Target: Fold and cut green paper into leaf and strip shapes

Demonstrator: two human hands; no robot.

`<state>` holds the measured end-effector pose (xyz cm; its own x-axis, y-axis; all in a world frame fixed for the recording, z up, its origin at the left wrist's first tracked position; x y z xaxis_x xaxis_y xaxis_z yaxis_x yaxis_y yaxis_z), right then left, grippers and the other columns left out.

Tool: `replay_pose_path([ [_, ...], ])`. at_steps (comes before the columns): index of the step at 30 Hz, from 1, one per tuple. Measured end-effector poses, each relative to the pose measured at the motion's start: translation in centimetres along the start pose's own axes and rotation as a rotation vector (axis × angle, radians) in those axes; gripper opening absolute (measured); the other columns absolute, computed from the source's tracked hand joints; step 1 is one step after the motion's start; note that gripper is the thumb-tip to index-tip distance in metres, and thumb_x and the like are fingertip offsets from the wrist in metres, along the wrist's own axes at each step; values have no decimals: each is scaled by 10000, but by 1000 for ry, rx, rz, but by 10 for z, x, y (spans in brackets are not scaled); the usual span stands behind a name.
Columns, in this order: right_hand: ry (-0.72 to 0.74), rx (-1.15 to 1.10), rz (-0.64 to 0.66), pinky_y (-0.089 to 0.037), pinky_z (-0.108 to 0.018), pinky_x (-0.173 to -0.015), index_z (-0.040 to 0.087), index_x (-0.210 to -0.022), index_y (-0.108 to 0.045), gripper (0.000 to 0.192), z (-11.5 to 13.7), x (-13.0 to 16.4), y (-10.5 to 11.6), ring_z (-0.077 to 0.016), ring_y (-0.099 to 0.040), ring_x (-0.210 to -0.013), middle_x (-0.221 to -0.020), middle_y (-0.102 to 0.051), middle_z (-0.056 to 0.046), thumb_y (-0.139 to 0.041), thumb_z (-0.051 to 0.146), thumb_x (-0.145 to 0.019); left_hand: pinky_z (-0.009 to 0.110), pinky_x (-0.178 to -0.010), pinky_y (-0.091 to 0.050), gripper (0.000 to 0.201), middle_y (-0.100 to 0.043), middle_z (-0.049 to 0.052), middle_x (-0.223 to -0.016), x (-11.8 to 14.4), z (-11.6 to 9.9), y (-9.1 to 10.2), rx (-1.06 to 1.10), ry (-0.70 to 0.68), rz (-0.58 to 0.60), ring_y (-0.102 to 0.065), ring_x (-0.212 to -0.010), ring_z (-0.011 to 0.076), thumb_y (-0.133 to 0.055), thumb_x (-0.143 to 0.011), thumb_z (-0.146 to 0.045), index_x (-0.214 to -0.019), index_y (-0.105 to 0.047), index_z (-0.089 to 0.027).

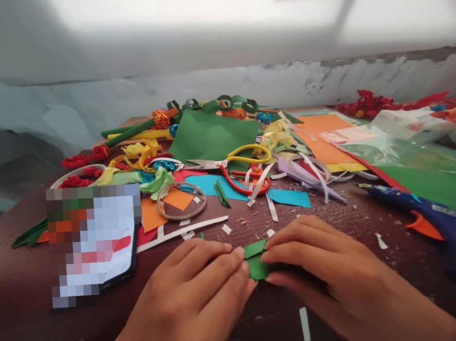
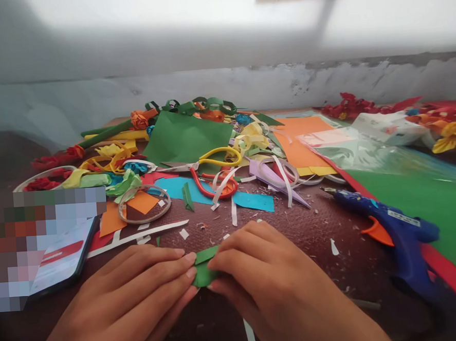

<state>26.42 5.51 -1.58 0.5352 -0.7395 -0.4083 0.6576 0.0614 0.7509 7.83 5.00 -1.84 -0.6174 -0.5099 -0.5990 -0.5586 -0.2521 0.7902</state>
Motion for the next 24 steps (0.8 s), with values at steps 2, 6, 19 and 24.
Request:
replay_pose_path([
  [2, 19, 23, -2, -561, -276, -815, 211, -1034, -677, 116, -1, 0, 1, -175, -644, -906, -967, -723, -36, -690, 279, -940, 297, -830, -584, 133, -801, -9, -953, 2, -1, 1, -5, 8, -17, -724, -900, 161, -614, -957, -155, -986, -737, -196],
  [6, 88, 56, -36, -568, -277, -796, 216, -1031, -695, 109, -1, 3, -1, -172, -663, -880, -972, -752, -33, -701, 262, -933, 267, -898, -592, 139, -792, 12, -1022, 6, -2, 4, -32, 22, -33, -727, -987, 155, -598, -962, -167, -1039, -714, -168],
  [19, 72, 87, -39, -560, -297, -751, 211, -999, -680, 144, 0, -1, -1, -187, -675, -842, -928, -749, -44, -678, 345, -946, 334, -873, -594, 191, -782, 38, -1048, 10, 2, -1, -89, -10, 80, -696, -969, 201, -607, -961, -229, -1077, -752, -186],
  [24, 91, 44, -32, -545, -271, -793, 203, -1040, -668, 81, -2, 2, -2, -165, -675, -869, -968, -758, -45, -659, 221, -961, 326, -945, -573, 227, -778, 43, -1131, 16, 1, 2, -103, -100, 48, -696, -1057, 203, -580, -969, -190, -1135, -732, -169],
])
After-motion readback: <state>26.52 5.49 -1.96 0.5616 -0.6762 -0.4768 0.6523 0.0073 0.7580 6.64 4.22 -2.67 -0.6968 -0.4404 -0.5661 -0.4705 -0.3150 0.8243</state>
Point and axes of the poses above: each hand's wrist, its own x-axis away from the middle knuckle, its own y-axis out of the back of the hand, z = x × y, the point moved 4 cm from there along -x, towards the middle knuckle
